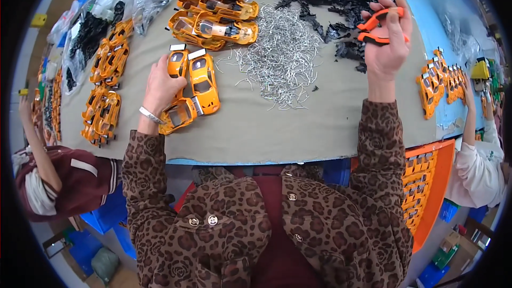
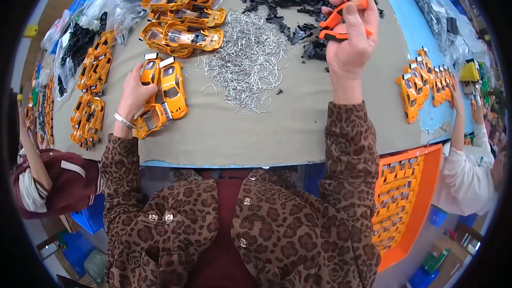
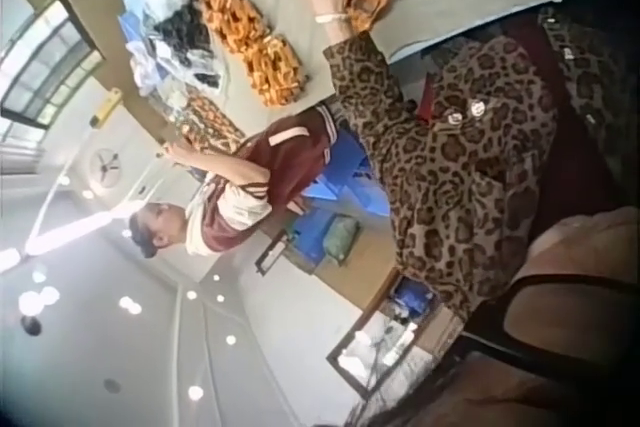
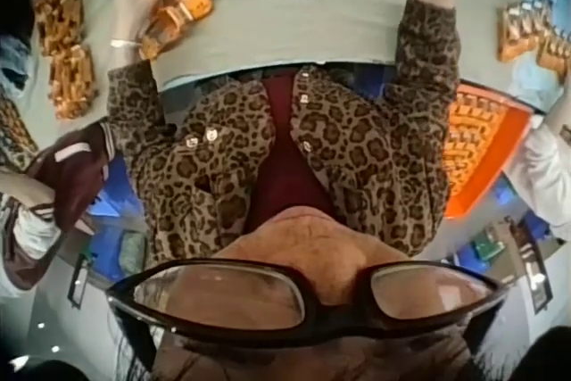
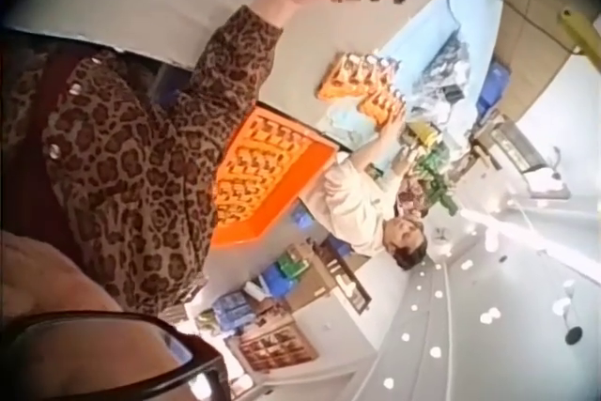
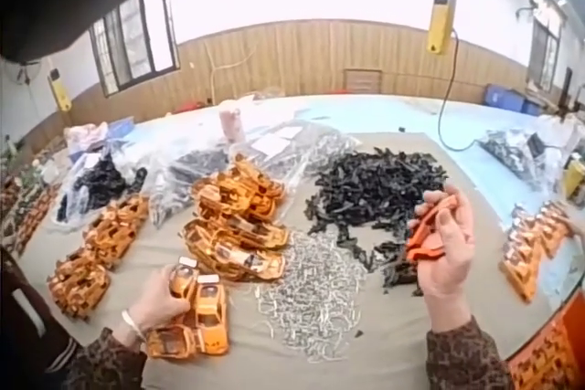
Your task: Assembling the internal components and chassis of yellow toy car models using pliers.
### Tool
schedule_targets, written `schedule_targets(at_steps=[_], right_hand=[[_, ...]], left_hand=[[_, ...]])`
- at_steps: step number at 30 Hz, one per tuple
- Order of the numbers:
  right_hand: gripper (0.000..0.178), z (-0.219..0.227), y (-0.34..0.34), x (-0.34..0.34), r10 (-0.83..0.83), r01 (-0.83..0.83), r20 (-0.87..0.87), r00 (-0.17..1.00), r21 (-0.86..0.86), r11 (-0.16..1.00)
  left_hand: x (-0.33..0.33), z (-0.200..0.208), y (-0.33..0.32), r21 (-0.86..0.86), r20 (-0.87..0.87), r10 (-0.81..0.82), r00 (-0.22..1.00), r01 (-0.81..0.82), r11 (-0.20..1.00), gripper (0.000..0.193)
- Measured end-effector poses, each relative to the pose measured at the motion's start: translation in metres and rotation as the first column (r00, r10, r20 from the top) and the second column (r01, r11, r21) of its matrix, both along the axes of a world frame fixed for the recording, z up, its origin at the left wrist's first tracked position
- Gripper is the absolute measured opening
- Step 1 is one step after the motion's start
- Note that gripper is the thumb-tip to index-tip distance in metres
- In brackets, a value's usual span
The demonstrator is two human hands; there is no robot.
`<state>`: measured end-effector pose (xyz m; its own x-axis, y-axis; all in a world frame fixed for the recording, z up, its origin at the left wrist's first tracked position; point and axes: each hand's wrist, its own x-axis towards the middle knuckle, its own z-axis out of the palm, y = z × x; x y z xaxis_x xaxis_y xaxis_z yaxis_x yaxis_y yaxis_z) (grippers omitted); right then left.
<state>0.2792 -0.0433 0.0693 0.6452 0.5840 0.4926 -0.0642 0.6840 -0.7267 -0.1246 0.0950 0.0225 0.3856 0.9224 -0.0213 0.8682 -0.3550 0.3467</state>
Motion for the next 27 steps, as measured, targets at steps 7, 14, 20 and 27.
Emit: schedule_targets(at_steps=[7, 14, 20, 27], right_hand=[[0.047, -0.005, 0.036, 0.034, 0.363, -0.356, 0.166, 0.917, -0.07, 0.932], [0.045, -0.005, 0.092, 0.035, 0.811, -0.81, 0.033, 0.584, 0.094, 0.579], [0.049, 0.022, 0.078, 0.019, 0.776, -0.749, 0.008, 0.631, -0.253, 0.612], [0.044, 0.003, 0.086, 0.025, 0.801, -0.756, 0.001, 0.599, -0.328, 0.566]], left_hand=[[-0.034, 0.019, 0.021, -0.312, 0.278, 0.286, 0.917, -0.195, 0.93, 0.072], [-0.008, 0.065, -0.066, -0.386, 0.885, 0.456, 0.094, 0.696, 0.605, 0.063], [0.031, 0.011, -0.119, -0.65, 0.421, 0.809, 0.41, 0.758, -0.046, 0.057], [0.052, -0.005, -0.133, -0.618, 0.552, 0.712, 0.435, 0.786, -0.001, 0.054]])
